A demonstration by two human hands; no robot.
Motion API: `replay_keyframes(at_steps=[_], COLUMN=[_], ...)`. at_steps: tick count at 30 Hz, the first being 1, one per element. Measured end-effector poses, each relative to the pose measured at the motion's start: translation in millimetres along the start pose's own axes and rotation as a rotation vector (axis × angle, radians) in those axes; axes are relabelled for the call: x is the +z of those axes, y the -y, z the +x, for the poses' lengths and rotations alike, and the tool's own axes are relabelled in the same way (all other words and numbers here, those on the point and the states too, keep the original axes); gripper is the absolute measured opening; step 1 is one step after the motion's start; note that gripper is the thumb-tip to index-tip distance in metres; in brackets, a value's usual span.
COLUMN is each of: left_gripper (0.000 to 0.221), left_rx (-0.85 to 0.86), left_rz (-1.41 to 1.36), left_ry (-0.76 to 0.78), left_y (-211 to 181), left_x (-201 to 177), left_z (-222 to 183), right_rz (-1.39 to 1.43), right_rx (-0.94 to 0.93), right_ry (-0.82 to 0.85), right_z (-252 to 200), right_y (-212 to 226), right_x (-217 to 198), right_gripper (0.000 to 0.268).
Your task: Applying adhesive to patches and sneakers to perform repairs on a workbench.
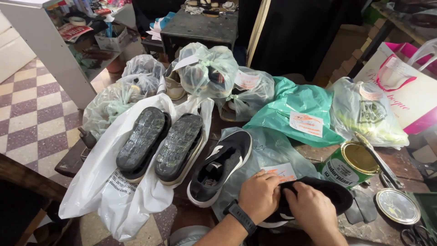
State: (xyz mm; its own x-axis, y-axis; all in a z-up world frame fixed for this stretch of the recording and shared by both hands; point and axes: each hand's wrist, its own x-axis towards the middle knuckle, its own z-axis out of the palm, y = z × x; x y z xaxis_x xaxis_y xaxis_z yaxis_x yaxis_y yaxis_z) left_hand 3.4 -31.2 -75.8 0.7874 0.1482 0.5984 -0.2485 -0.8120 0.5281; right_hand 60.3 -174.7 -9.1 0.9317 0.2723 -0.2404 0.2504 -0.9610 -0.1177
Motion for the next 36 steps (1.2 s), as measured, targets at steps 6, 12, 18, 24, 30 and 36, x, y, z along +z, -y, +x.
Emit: replay_keyframes(at_steps=[6, 12, 18, 24, 30, 36], left_gripper=[0.013, 0.034, 0.015, 0.014, 0.011, 0.012], left_rx=[-0.005, -0.099, -0.192, -0.220, -0.254, -0.357], left_rz=[-0.027, -0.126, 0.013, -0.036, -0.032, -0.121], left_ry=[0.019, 0.070, 0.028, 0.043, 0.049, 0.123], left_y=[3, 12, 11, 26, 25, 24], left_x=[3, -2, 6, 17, 16, 8], left_z=[1, 6, 9, 7, 7, 6], right_rz=[0.050, -0.047, 0.070, 0.144, 0.096, 0.183], right_rx=[0.142, 0.052, 0.024, 0.054, 0.040, -0.092], right_ry=[0.028, -0.071, -0.151, -0.180, -0.238, -0.457], right_z=[1, 9, 2, 0, 14, -4], right_y=[8, 1, -10, -7, -10, -20], right_x=[-1, 20, 25, 24, 43, 56], right_gripper=[0.043, 0.039, 0.035, 0.030, 0.025, 0.014])
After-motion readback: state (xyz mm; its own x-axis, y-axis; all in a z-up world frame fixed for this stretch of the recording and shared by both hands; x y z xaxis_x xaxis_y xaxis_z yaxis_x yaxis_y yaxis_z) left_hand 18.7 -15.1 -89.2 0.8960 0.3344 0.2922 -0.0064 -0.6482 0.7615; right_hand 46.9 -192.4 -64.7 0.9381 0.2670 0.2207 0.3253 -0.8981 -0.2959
